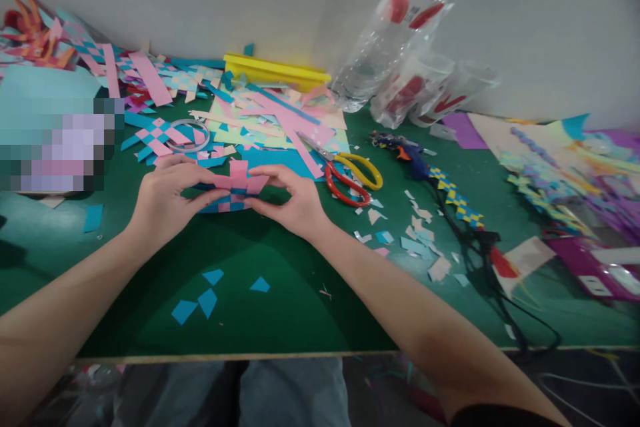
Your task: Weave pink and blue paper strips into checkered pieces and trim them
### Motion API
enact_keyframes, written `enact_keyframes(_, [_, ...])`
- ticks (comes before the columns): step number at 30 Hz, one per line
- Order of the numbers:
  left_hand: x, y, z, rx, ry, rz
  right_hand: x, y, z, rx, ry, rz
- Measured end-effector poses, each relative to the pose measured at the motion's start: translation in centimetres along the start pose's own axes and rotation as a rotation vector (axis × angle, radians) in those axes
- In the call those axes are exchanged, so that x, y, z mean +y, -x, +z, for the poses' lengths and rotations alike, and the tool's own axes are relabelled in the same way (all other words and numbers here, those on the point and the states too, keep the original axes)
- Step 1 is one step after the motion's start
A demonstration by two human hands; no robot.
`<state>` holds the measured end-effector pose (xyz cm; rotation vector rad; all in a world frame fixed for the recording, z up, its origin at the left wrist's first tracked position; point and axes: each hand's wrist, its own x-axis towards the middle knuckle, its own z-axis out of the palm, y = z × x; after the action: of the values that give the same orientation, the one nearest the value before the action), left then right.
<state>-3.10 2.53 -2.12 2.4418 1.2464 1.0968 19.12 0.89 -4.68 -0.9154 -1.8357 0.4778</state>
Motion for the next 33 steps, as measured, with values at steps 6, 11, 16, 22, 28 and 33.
enact_keyframes(6, [1.1,-0.2,-0.4,0.110,0.057,-0.044,-0.9,0.0,0.3,-0.065,-0.102,0.260])
enact_keyframes(11, [0.3,-0.6,-0.5,0.301,0.308,-0.277,-0.5,-0.4,0.8,0.162,-0.543,0.553])
enact_keyframes(16, [0.3,-0.7,0.1,0.020,0.396,-0.291,0.3,-0.2,1.5,0.272,-0.650,0.632])
enact_keyframes(22, [1.1,-0.4,0.7,-0.221,0.274,-0.174,-0.6,0.4,2.3,0.265,-0.670,0.601])
enact_keyframes(28, [0.8,-0.2,0.7,-0.176,0.162,-0.147,-1.4,0.1,2.3,0.271,-0.752,0.630])
enact_keyframes(33, [0.8,-0.4,0.3,-0.164,0.090,-0.198,-0.8,0.1,2.2,0.263,-0.735,0.610])
